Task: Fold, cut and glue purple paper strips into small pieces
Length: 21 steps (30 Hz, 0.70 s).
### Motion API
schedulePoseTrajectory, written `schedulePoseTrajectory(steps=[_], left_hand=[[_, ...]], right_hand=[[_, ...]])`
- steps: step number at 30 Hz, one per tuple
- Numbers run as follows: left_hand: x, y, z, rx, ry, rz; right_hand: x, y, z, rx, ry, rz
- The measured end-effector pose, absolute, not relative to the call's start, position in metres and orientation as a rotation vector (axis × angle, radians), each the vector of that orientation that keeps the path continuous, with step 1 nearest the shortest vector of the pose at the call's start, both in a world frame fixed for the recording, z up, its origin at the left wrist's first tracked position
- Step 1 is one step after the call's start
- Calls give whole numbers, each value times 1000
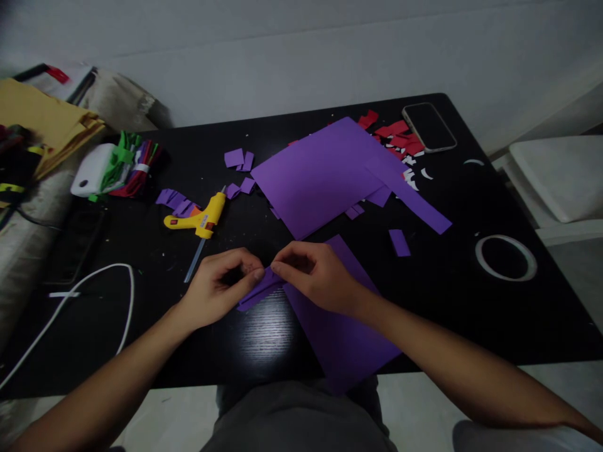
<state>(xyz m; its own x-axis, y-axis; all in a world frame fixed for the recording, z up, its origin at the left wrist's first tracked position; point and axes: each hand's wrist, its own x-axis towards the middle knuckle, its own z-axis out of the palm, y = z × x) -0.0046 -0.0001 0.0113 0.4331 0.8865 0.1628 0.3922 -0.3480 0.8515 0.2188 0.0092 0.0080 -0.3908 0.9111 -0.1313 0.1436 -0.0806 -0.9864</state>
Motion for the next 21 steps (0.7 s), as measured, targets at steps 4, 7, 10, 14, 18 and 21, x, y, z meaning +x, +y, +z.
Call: schedulePoseTrajectory(steps=[4, 7, 10, 14, 18, 21], left_hand=[[-4, -1, 13, 1939, 1042, 794], [-3, 0, 13, 1900, 1042, 773], [-3, 0, 12, 1811, 1070, 787], [-2, 2, 13, 1600, 1167, 919], [-1, 5, 15, 1375, 1211, 986], [0, 5, 14, 1312, 1189, 982]], right_hand=[[219, 7, 9, -1125, -1584, 1556], [218, 7, 9, -1128, -1598, 1560], [217, 6, 8, -1120, -1571, 1566], [218, 6, 6, -1030, -1394, 1652], [218, 5, 3, -1003, -1310, 1678], [216, 5, 1, -1033, -1315, 1659]])
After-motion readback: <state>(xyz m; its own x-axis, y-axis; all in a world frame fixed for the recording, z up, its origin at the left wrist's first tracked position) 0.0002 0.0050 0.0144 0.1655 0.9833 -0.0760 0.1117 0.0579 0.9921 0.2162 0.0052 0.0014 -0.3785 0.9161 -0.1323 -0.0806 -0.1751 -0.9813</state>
